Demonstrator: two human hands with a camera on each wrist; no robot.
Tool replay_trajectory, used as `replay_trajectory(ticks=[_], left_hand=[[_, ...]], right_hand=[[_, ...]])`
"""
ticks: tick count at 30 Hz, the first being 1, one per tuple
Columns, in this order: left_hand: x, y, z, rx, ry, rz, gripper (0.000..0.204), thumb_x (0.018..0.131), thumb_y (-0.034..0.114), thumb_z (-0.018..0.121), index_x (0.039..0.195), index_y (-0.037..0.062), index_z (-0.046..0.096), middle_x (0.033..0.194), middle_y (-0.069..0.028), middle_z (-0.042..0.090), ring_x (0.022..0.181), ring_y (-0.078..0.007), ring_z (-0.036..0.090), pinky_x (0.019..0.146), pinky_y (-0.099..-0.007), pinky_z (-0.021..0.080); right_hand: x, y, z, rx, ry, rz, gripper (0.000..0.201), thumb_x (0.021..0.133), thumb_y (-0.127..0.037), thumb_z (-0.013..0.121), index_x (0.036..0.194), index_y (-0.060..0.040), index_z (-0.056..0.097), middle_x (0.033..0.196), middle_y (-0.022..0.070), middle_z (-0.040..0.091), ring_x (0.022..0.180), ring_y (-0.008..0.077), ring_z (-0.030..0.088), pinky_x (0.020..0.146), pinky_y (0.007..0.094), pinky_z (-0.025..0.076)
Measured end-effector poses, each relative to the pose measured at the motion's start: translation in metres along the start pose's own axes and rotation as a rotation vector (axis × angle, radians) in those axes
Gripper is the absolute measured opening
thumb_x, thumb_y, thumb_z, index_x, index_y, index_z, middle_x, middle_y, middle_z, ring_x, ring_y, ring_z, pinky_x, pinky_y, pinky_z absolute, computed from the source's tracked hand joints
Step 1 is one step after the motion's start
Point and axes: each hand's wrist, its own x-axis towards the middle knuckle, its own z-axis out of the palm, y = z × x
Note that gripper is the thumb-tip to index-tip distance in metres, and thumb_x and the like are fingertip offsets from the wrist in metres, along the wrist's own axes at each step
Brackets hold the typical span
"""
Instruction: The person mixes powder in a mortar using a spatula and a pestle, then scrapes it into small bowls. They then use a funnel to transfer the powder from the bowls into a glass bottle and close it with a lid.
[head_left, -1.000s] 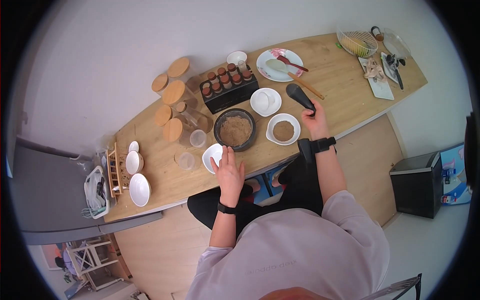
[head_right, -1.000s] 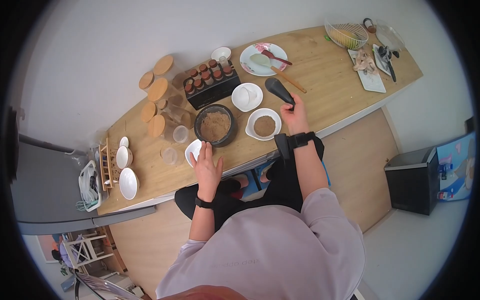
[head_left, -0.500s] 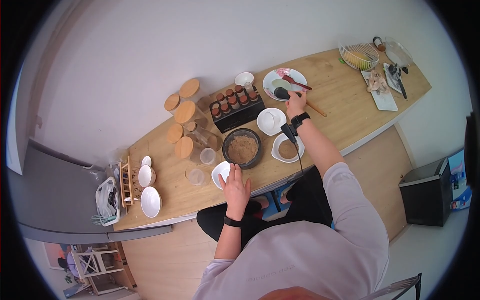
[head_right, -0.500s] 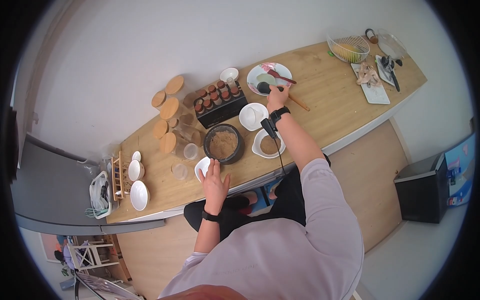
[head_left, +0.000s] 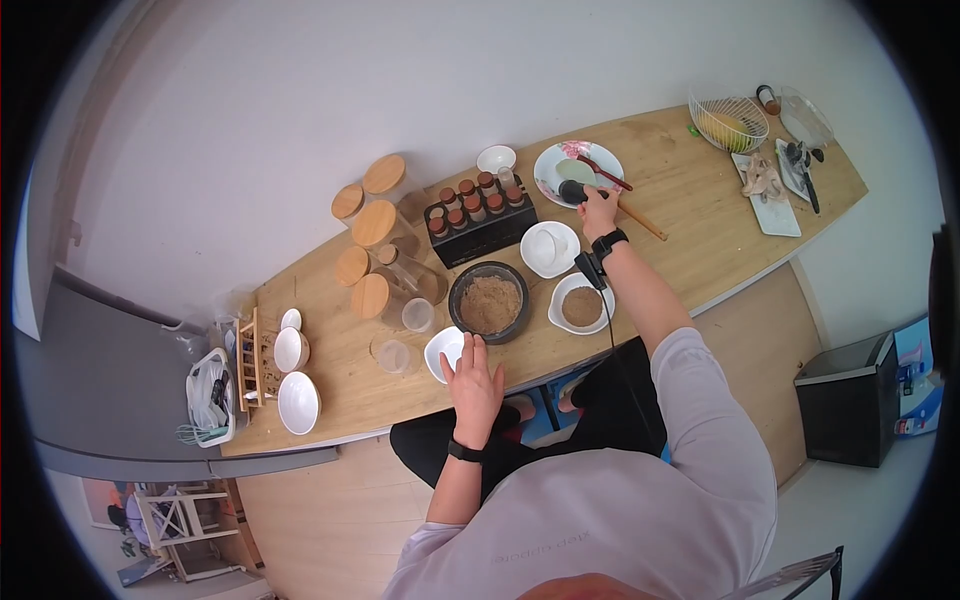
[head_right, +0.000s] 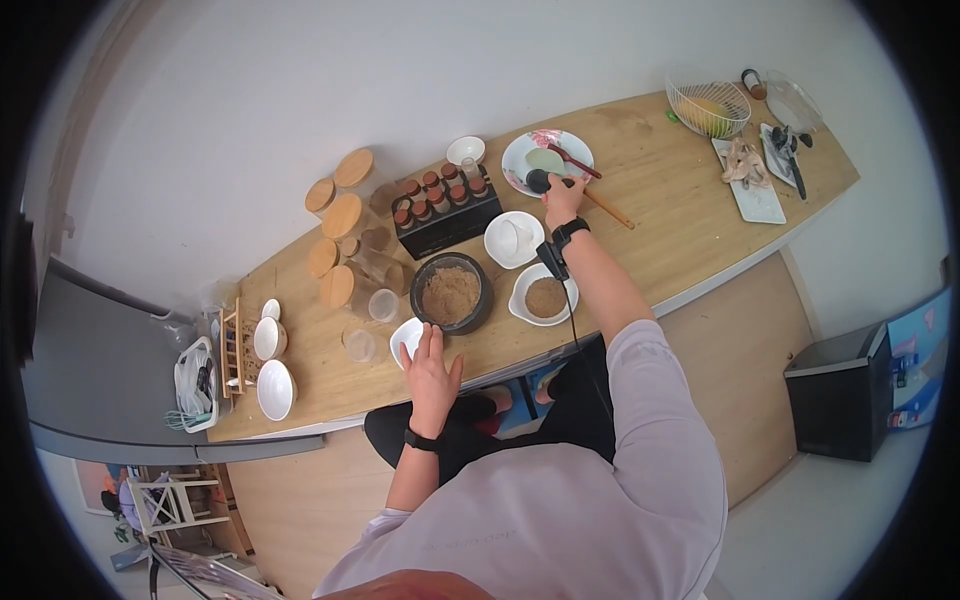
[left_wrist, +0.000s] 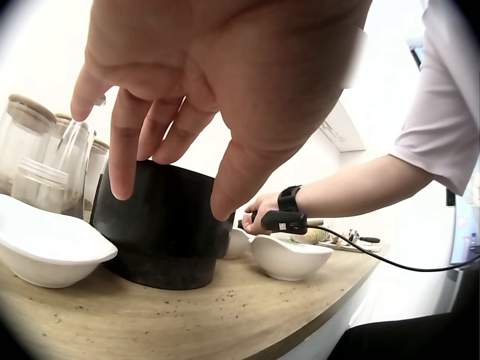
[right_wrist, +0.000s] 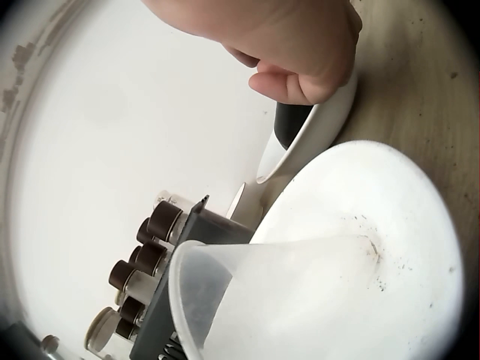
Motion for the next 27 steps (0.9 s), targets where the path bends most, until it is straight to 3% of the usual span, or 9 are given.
replay_trajectory(ticks=[4,7,10,14,17,20,23,27], left_hand=[[0.001,0.001,0.000,-0.005,-0.003,-0.009,0.066,0.082,0.020,0.073,0.139,-0.0038,0.048,0.142,-0.0210,0.051,0.113,-0.0304,0.060,0.117,-0.0558,0.023],[0.000,0.001,0.000,-0.010,0.000,-0.011,0.066,0.082,0.020,0.073,0.139,-0.0037,0.048,0.142,-0.0212,0.051,0.113,-0.0304,0.060,0.117,-0.0557,0.023],[0.000,0.002,0.000,-0.019,-0.016,-0.023,0.066,0.082,0.019,0.073,0.138,-0.0038,0.048,0.143,-0.0212,0.050,0.113,-0.0303,0.060,0.118,-0.0556,0.022],[0.000,0.001,0.001,-0.021,0.013,-0.013,0.067,0.081,0.018,0.073,0.139,-0.0040,0.048,0.143,-0.0211,0.050,0.111,-0.0301,0.061,0.118,-0.0554,0.022],[0.000,0.002,0.000,-0.029,0.003,-0.031,0.067,0.081,0.018,0.073,0.139,-0.0043,0.048,0.143,-0.0211,0.050,0.110,-0.0297,0.061,0.118,-0.0553,0.022],[0.000,0.000,0.002,-0.016,0.003,-0.030,0.067,0.081,0.019,0.073,0.139,-0.0044,0.048,0.142,-0.0209,0.051,0.110,-0.0288,0.061,0.118,-0.0555,0.022],[0.000,-0.001,0.002,0.004,0.003,-0.014,0.067,0.081,0.020,0.074,0.139,-0.0043,0.049,0.142,-0.0206,0.051,0.110,-0.0283,0.061,0.118,-0.0555,0.022],[0.000,0.000,0.001,0.023,0.007,-0.015,0.068,0.081,0.020,0.074,0.139,-0.0038,0.048,0.142,-0.0198,0.052,0.110,-0.0274,0.062,0.118,-0.0556,0.023]], right_hand=[[-0.004,-0.006,-0.003,-0.113,-0.061,0.072,0.036,0.090,-0.017,0.069,0.115,-0.0176,0.044,0.103,0.0075,0.053,0.070,0.0145,0.054,0.058,0.0295,0.052],[-0.016,-0.011,-0.008,-0.195,-0.085,0.078,0.041,0.093,-0.021,0.065,0.127,-0.0188,0.043,0.111,0.0092,0.052,0.079,0.0185,0.057,0.067,0.0330,0.055],[-0.029,-0.019,-0.022,-0.169,-0.182,0.075,0.047,0.096,-0.023,0.062,0.137,-0.0197,0.040,0.121,0.0103,0.051,0.092,0.0238,0.059,0.077,0.0372,0.056],[-0.060,-0.036,-0.059,-0.099,-0.294,-0.002,0.043,0.097,-0.023,0.062,0.137,-0.0158,0.047,0.127,0.0105,0.051,0.102,0.0268,0.060,0.080,0.0385,0.055],[-0.075,-0.044,-0.102,-0.113,-0.263,0.084,0.046,0.095,-0.025,0.065,0.135,-0.0113,0.046,0.123,0.0134,0.054,0.096,0.0232,0.060,0.076,0.0347,0.055],[-0.071,-0.049,-0.133,-0.083,-0.188,0.135,0.037,0.095,-0.027,0.065,0.126,-0.0123,0.051,0.105,0.0118,0.061,0.088,0.0209,0.061,0.072,0.0335,0.054],[-0.047,-0.046,-0.135,0.043,-0.179,0.217,0.038,0.093,-0.031,0.067,0.121,-0.0103,0.051,0.096,0.0106,0.062,0.079,0.0187,0.061,0.067,0.0313,0.053],[-0.023,-0.038,-0.110,0.283,-0.152,0.376,0.041,0.092,-0.033,0.069,0.118,-0.0057,0.053,0.098,0.0117,0.064,0.077,0.0178,0.061,0.064,0.0282,0.053]])
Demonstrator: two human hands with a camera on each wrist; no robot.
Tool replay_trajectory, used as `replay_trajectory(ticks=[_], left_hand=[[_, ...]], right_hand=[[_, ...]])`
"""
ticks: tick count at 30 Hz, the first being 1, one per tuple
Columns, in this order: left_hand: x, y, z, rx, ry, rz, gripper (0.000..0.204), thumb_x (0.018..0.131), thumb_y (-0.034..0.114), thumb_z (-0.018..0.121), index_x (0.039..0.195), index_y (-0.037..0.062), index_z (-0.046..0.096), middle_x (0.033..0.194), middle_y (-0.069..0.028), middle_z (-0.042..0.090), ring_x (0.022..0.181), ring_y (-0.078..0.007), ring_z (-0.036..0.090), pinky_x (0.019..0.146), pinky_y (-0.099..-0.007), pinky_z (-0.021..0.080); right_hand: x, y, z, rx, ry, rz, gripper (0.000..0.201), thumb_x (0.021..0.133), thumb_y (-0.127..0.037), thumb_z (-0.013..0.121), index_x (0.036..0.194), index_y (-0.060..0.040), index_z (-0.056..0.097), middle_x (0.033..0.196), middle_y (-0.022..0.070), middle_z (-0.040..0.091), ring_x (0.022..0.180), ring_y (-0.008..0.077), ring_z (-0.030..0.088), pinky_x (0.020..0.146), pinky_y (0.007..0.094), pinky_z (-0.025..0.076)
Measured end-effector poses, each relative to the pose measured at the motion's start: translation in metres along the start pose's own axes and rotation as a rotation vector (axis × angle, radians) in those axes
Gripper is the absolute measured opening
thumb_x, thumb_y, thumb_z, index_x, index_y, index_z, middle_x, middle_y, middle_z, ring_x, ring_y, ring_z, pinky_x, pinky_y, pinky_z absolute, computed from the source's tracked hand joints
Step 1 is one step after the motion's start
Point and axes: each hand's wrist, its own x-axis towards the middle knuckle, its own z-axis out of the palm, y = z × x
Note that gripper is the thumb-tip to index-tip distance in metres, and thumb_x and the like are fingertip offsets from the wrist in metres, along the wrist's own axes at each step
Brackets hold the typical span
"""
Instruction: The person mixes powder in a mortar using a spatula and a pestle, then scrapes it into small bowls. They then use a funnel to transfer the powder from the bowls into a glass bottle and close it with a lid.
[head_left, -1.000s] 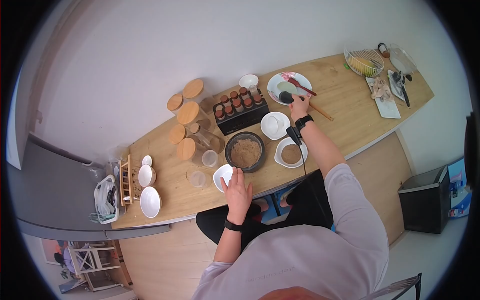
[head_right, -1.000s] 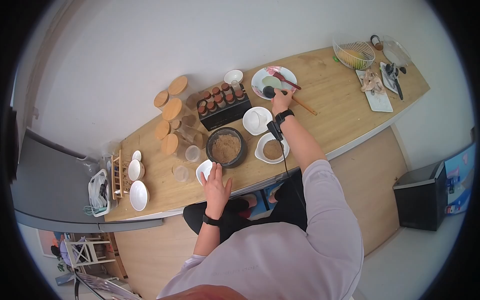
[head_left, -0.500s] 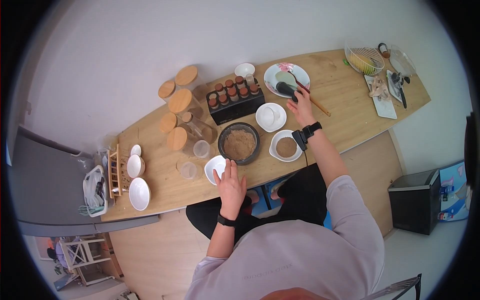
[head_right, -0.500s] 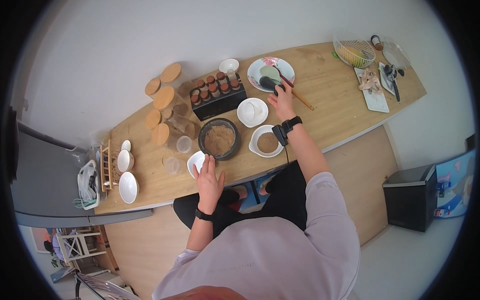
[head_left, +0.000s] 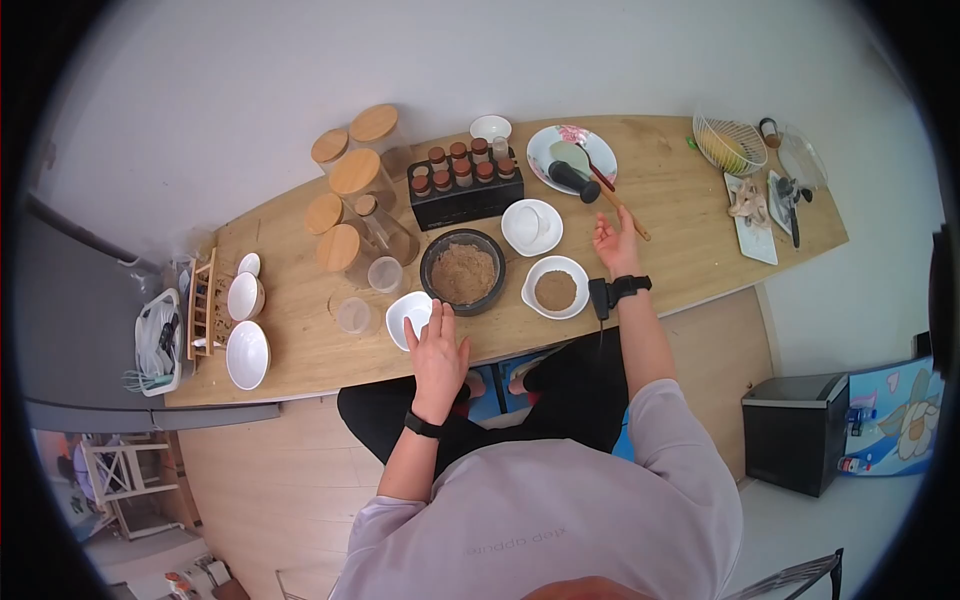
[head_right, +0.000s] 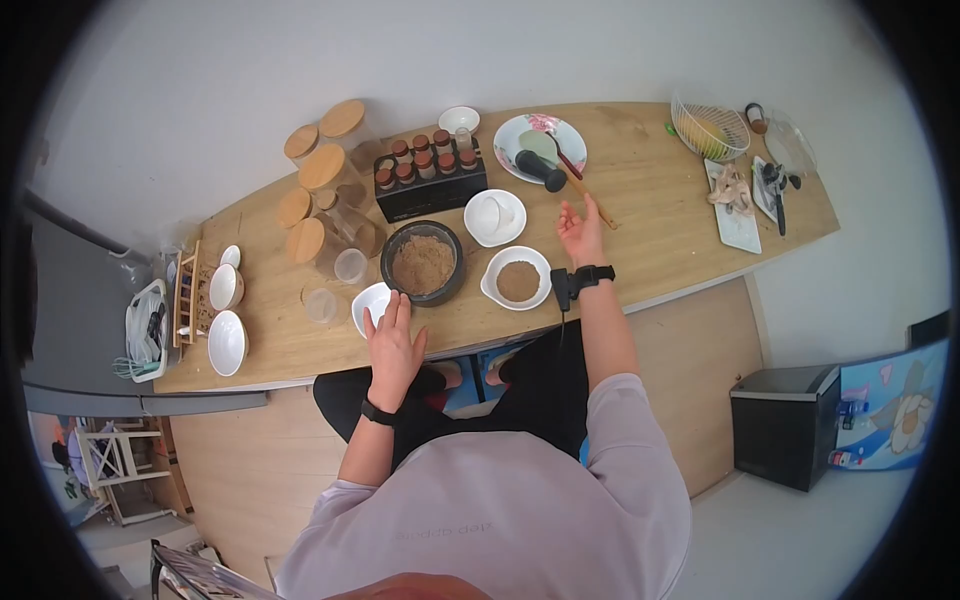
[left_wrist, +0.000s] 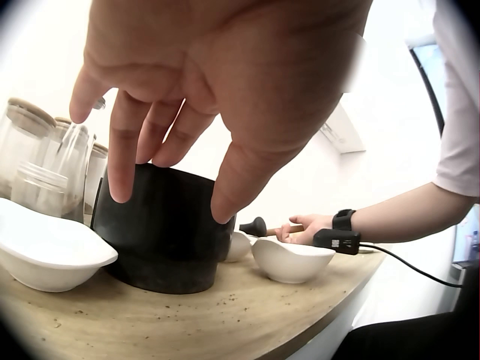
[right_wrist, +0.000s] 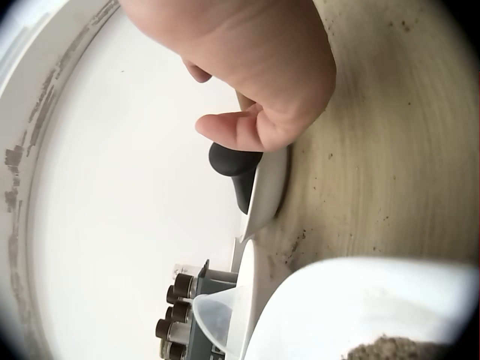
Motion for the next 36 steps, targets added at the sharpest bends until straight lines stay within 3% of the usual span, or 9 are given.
replay_trajectory(ticks=[2,8,11,17,23,27,30,33,36], left_hand=[[0.000,0.001,0.002,0.023,0.015,0.006,0.068,0.080,0.019,0.074,0.139,-0.0034,0.048,0.142,-0.0193,0.052,0.110,-0.0270,0.062,0.118,-0.0554,0.023],[0.002,0.002,-0.001,0.043,-0.008,0.002,0.067,0.079,0.018,0.074,0.138,-0.0024,0.049,0.141,-0.0187,0.052,0.110,-0.0261,0.062,0.117,-0.0552,0.024],[0.001,0.002,-0.002,0.025,0.000,-0.003,0.067,0.079,0.019,0.074,0.137,-0.0023,0.050,0.141,-0.0186,0.052,0.110,-0.0258,0.062,0.116,-0.0551,0.025],[0.001,0.001,-0.002,-0.043,0.023,-0.034,0.061,0.081,0.018,0.072,0.135,-0.0025,0.052,0.139,-0.0182,0.053,0.112,-0.0263,0.061,0.115,-0.0563,0.026],[0.002,0.000,-0.003,-0.074,0.043,-0.033,0.061,0.081,0.020,0.073,0.134,-0.0023,0.053,0.139,-0.0176,0.053,0.112,-0.0262,0.062,0.115,-0.0579,0.026],[0.001,-0.002,-0.004,-0.065,0.030,-0.034,0.062,0.080,0.020,0.074,0.134,-0.0019,0.053,0.139,-0.0167,0.053,0.112,-0.0264,0.061,0.114,-0.0581,0.026],[0.001,0.000,-0.002,-0.077,0.016,-0.058,0.063,0.080,0.021,0.074,0.135,-0.0015,0.053,0.141,-0.0168,0.051,0.117,-0.0268,0.058,0.114,-0.0586,0.026],[0.000,0.002,-0.005,-0.083,0.020,-0.073,0.065,0.080,0.021,0.075,0.136,-0.0011,0.052,0.143,-0.0175,0.049,0.122,-0.0272,0.054,0.114,-0.0587,0.026],[-0.001,0.001,-0.005,-0.073,0.019,-0.067,0.066,0.079,0.022,0.075,0.136,-0.0008,0.052,0.143,-0.0183,0.048,0.125,-0.0271,0.051,0.114,-0.0583,0.026]], right_hand=[[0.025,0.001,0.003,0.116,-0.021,-0.007,0.040,0.092,-0.032,0.069,0.116,-0.0035,0.055,0.098,0.0123,0.065,0.080,0.0172,0.063,0.065,0.0268,0.054],[0.017,-0.014,0.046,-0.144,-0.147,-0.404,0.028,0.098,-0.027,0.062,0.114,-0.0032,0.060,0.093,0.0115,0.068,0.084,0.0148,0.068,0.071,0.0256,0.056],[-0.033,-0.034,0.066,-0.332,-0.258,-0.582,0.024,0.100,-0.026,0.058,0.110,-0.0039,0.062,0.086,0.0087,0.068,0.077,0.0120,0.065,0.066,0.0235,0.054],[-0.179,-0.055,0.081,-0.539,-0.419,-0.763,0.024,0.103,-0.023,0.052,0.105,-0.0012,0.062,0.066,0.0014,0.051,0.054,0.0070,0.040,0.048,0.0213,0.031],[-0.254,0.031,0.095,-0.879,-0.323,-0.753,0.019,0.098,-0.016,0.060,0.091,-0.0004,0.067,0.061,0.0006,0.051,0.054,0.0058,0.044,0.049,0.0234,0.033],[-0.264,0.064,0.100,-1.223,-0.403,-0.892,0.011,0.093,-0.009,0.065,0.091,0.0010,0.069,0.073,0.0041,0.065,0.063,0.0109,0.059,0.057,0.0263,0.045],[-0.262,0.077,0.099,-1.258,-0.429,-1.064,0.011,0.093,-0.010,0.066,0.092,0.0007,0.069,0.075,0.0065,0.067,0.067,0.0131,0.063,0.061,0.0277,0.049],[-0.259,0.085,0.098,-1.251,-0.354,-1.067,0.014,0.094,-0.012,0.066,0.093,0.0018,0.068,0.081,0.0086,0.070,0.068,0.0152,0.065,0.062,0.0288,0.050],[-0.237,0.097,0.086,-1.210,-0.249,-0.889,0.014,0.095,-0.013,0.065,0.096,0.0010,0.069,0.082,0.0079,0.068,0.067,0.0135,0.063,0.062,0.0276,0.051]])
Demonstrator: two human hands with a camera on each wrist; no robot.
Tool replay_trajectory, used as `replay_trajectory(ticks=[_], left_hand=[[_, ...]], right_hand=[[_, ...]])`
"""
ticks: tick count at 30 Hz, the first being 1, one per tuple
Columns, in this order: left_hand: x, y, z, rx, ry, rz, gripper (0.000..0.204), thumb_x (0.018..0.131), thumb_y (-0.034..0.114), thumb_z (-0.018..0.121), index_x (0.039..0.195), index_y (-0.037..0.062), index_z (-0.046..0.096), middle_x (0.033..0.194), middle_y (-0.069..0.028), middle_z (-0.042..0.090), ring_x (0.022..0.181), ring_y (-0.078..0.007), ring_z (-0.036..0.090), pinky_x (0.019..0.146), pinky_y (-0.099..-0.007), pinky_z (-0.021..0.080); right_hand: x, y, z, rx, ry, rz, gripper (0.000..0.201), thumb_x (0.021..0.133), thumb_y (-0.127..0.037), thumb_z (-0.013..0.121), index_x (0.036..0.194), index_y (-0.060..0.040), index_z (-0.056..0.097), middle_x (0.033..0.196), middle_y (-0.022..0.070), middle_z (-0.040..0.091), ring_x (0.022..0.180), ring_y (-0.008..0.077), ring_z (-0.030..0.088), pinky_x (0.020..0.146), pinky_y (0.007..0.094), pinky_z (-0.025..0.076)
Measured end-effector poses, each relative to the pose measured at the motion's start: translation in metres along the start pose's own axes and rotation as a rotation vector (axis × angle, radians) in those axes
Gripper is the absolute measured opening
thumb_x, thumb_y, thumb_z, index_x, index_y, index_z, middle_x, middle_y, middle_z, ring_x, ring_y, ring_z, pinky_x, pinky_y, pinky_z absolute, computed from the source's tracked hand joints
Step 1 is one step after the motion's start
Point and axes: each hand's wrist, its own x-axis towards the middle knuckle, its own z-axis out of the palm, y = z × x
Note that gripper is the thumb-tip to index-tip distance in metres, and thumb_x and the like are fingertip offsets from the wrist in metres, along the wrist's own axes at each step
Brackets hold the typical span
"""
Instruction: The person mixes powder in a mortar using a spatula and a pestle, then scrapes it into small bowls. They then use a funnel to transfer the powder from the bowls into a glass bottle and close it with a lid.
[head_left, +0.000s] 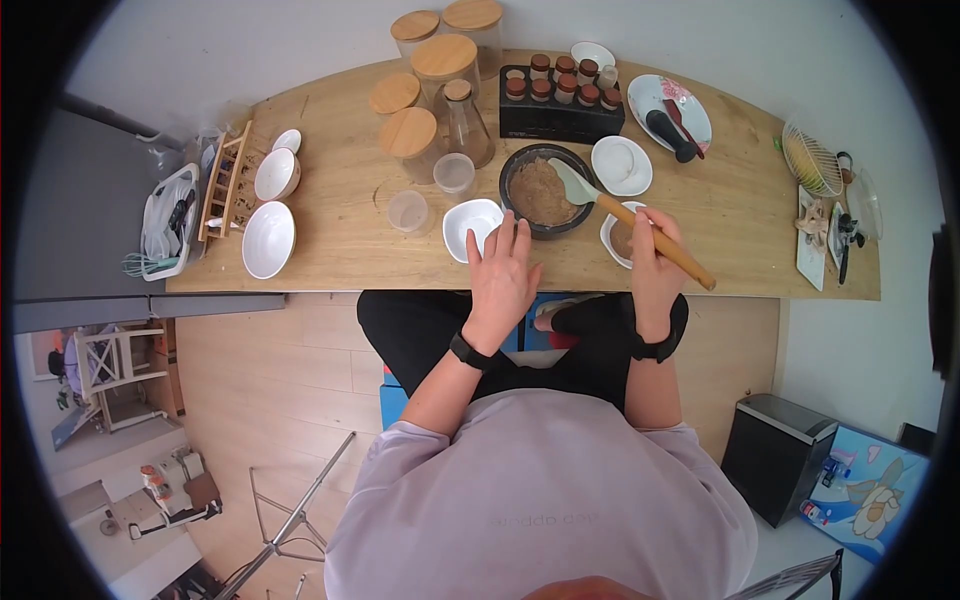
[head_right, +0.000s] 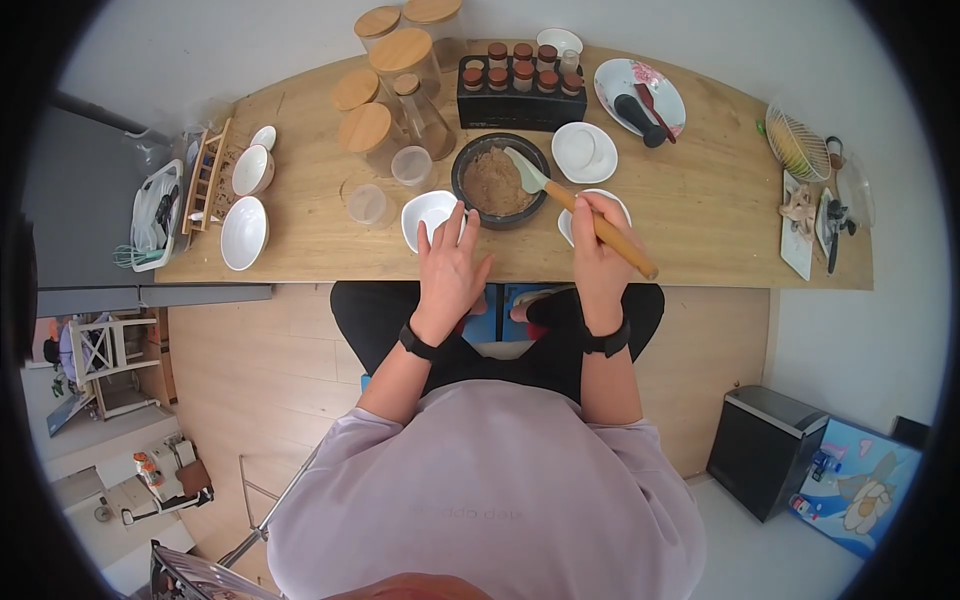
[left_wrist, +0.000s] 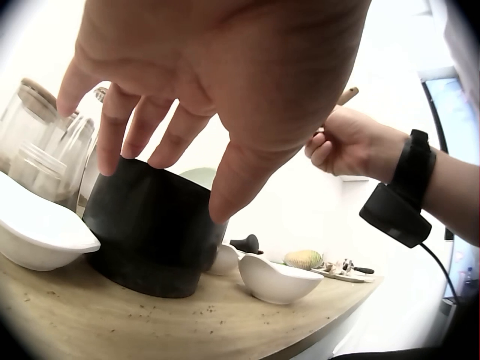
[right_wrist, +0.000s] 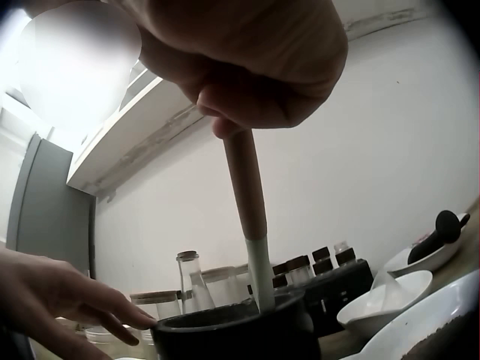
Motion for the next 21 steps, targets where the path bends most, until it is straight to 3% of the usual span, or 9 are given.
replay_trajectory(ticks=[3,6,9,15,21], left_hand=[[0.000,-0.001,0.003,0.017,-0.002,0.014,0.067,0.079,0.022,0.075,0.137,-0.0008,0.051,0.143,-0.0188,0.049,0.124,-0.0273,0.052,0.114,-0.0584,0.026],[0.001,-0.002,0.003,0.023,-0.008,0.022,0.067,0.079,0.022,0.075,0.137,-0.0009,0.051,0.143,-0.0194,0.049,0.120,-0.0275,0.055,0.115,-0.0586,0.026],[0.000,-0.001,0.005,0.020,-0.009,0.021,0.067,0.079,0.021,0.075,0.137,-0.0011,0.051,0.143,-0.0199,0.050,0.117,-0.0276,0.058,0.115,-0.0587,0.026],[0.001,-0.002,0.006,0.029,-0.003,0.032,0.068,0.078,0.020,0.076,0.138,-0.0014,0.050,0.143,-0.0202,0.050,0.115,-0.0281,0.059,0.115,-0.0586,0.025],[0.001,-0.003,0.005,0.011,-0.011,0.039,0.068,0.077,0.019,0.076,0.138,-0.0012,0.051,0.143,-0.0201,0.050,0.114,-0.0284,0.059,0.116,-0.0587,0.024]], right_hand=[[0.007,0.001,0.010,0.294,-0.083,0.426,0.015,0.095,-0.013,0.063,0.098,0.0000,0.070,0.081,0.0055,0.065,0.066,0.0107,0.060,0.061,0.0247,0.051],[0.010,0.017,0.021,0.472,-0.089,0.434,0.016,0.095,-0.013,0.062,0.101,-0.0005,0.071,0.077,0.0021,0.061,0.065,0.0074,0.057,0.060,0.0212,0.050],[0.015,0.019,0.008,0.414,-0.323,0.348,0.018,0.096,-0.015,0.062,0.104,-0.0007,0.070,0.079,0.0028,0.062,0.067,0.0067,0.056,0.061,0.0212,0.048],[0.031,0.021,0.006,0.429,-0.195,0.359,0.018,0.094,-0.011,0.059,0.103,0.0002,0.070,0.079,0.0023,0.061,0.066,0.0071,0.054,0.060,0.0218,0.046],[0.039,0.027,0.005,0.516,-0.410,0.339,0.016,0.091,-0.011,0.061,0.097,-0.0010,0.072,0.072,-0.0005,0.060,0.060,0.0051,0.051,0.055,0.0203,0.042]])
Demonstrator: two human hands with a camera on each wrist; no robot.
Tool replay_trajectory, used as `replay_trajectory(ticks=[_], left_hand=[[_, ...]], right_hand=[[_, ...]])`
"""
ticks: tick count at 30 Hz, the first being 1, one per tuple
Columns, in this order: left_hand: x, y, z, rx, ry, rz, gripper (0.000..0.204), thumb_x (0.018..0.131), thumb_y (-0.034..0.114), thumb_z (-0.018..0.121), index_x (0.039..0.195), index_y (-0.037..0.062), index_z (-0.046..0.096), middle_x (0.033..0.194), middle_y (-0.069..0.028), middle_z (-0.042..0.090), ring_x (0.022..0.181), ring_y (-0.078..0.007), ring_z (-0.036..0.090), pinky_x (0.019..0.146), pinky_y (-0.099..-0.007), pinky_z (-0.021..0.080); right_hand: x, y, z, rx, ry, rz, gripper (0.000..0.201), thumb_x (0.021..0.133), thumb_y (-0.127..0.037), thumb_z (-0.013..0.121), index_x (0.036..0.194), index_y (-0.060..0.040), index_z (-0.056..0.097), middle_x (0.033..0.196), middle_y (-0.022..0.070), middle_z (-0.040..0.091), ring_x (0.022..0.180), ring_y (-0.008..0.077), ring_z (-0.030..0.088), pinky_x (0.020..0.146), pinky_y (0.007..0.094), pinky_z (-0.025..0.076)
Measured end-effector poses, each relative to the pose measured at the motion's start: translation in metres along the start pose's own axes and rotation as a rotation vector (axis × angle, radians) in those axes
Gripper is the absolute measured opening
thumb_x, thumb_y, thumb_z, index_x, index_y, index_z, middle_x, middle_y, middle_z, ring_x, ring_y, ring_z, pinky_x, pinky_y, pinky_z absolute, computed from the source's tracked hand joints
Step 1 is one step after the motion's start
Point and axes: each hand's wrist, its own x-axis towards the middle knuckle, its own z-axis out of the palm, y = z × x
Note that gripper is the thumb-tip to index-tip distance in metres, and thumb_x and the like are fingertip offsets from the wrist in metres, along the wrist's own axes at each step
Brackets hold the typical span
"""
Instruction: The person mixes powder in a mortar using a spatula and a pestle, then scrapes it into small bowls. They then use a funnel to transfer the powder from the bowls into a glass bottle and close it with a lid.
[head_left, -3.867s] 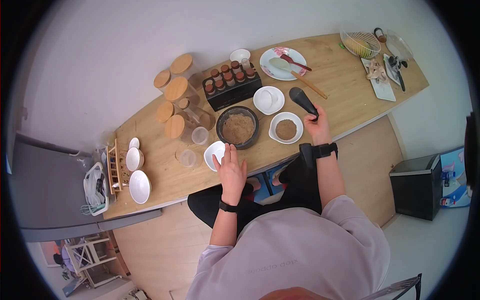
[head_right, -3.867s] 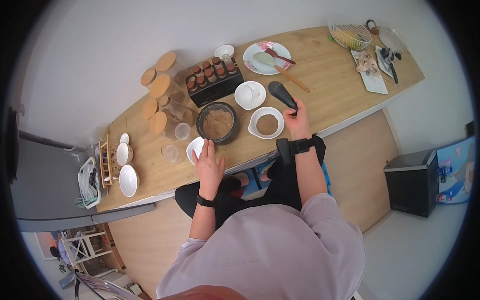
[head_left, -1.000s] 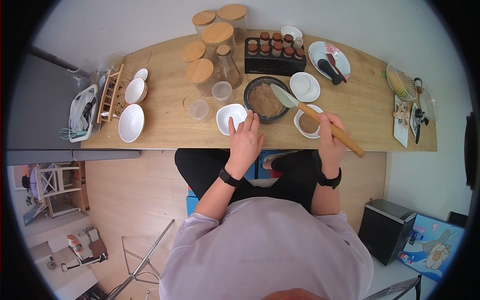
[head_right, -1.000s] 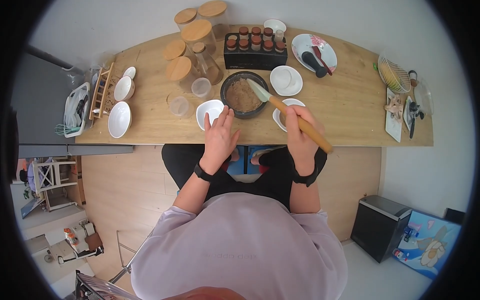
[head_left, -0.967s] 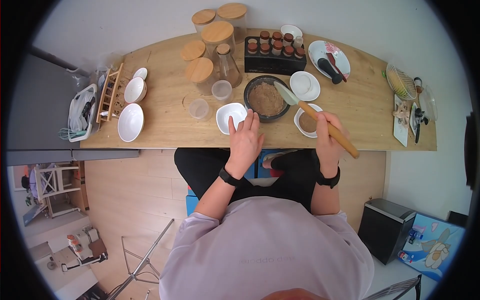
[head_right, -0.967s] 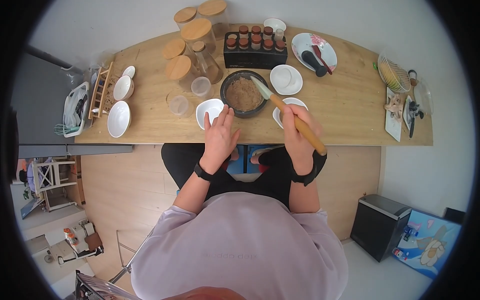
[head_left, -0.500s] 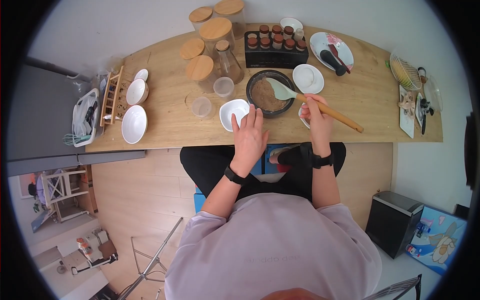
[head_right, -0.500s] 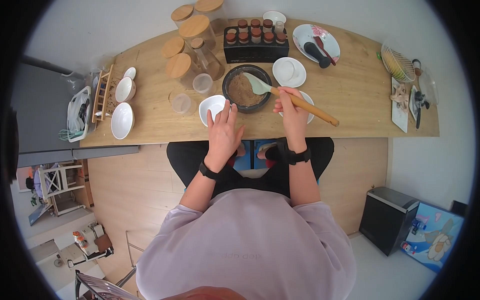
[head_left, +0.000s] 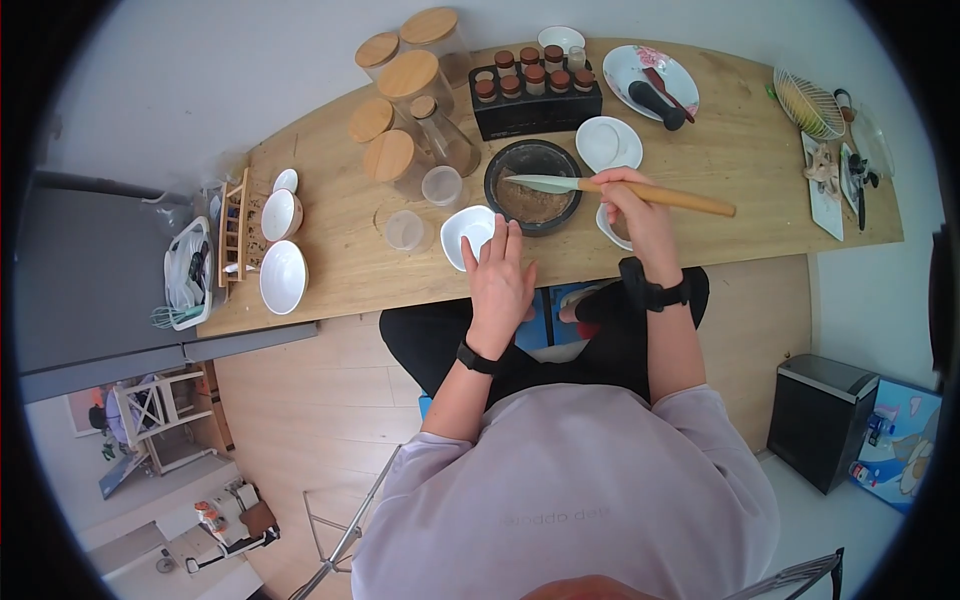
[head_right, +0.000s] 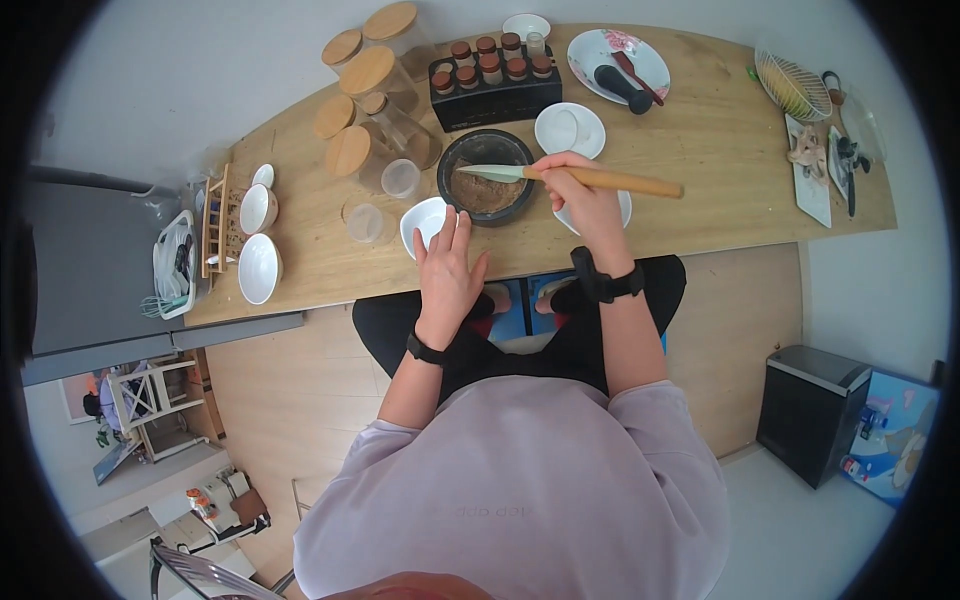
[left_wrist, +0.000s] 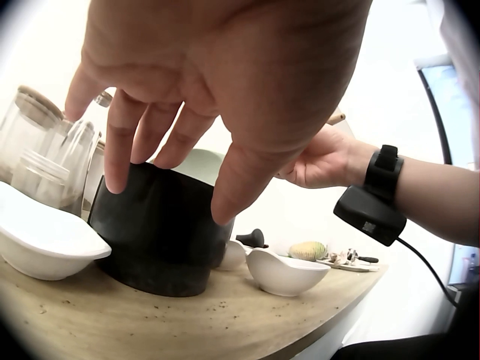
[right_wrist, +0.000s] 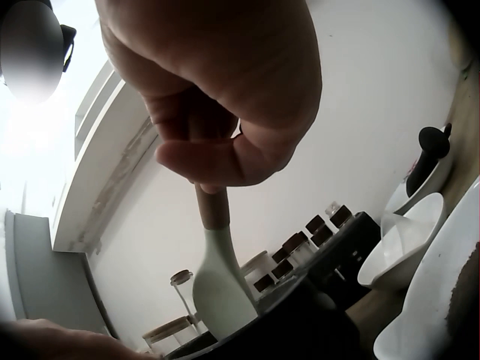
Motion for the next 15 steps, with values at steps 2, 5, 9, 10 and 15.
replay_trajectory(ticks=[2,5,9,10,15], left_hand=[[0.000,-0.001,0.000,0.003,0.002,0.000,0.068,0.077,0.019,0.076,0.138,-0.0011,0.051,0.144,-0.0201,0.050,0.114,-0.0283,0.059,0.116,-0.0586,0.024],[0.000,0.002,0.002,0.002,0.006,-0.004,0.068,0.077,0.019,0.076,0.138,-0.0008,0.051,0.144,-0.0202,0.049,0.114,-0.0281,0.059,0.116,-0.0584,0.024],[0.000,0.001,0.000,0.012,-0.006,-0.007,0.068,0.078,0.019,0.076,0.138,-0.0004,0.051,0.144,-0.0199,0.049,0.113,-0.0278,0.060,0.116,-0.0581,0.024],[0.000,0.001,-0.001,0.015,-0.011,-0.005,0.068,0.078,0.019,0.076,0.138,-0.0004,0.051,0.144,-0.0198,0.049,0.113,-0.0276,0.060,0.116,-0.0579,0.024],[0.000,0.001,-0.002,-0.009,0.007,0.002,0.066,0.079,0.019,0.075,0.137,-0.0012,0.050,0.144,-0.0212,0.050,0.112,-0.0313,0.061,0.114,-0.0577,0.028]], right_hand=[[0.003,-0.008,0.002,-0.041,0.040,-0.045,0.016,0.091,-0.011,0.061,0.098,-0.0015,0.072,0.072,-0.0006,0.060,0.060,0.0050,0.051,0.055,0.0207,0.041],[0.005,-0.006,0.004,-0.093,-0.014,-0.075,0.016,0.090,-0.011,0.061,0.097,-0.0019,0.073,0.072,-0.0010,0.061,0.061,0.0043,0.051,0.055,0.0210,0.041],[0.012,-0.017,0.002,-0.280,-0.157,-0.037,0.014,0.090,-0.011,0.063,0.093,-0.0024,0.072,0.073,0.0007,0.063,0.063,0.0084,0.055,0.057,0.0250,0.044],[0.017,-0.026,0.005,-0.367,-0.161,-0.171,0.013,0.089,-0.012,0.064,0.093,-0.0024,0.072,0.073,0.0025,0.064,0.063,0.0115,0.057,0.058,0.0270,0.045],[0.044,-0.062,0.014,-0.739,-0.324,-0.600,0.013,0.088,-0.015,0.067,0.090,-0.0026,0.069,0.077,0.0107,0.067,0.068,0.0261,0.063,0.064,0.0348,0.050]])
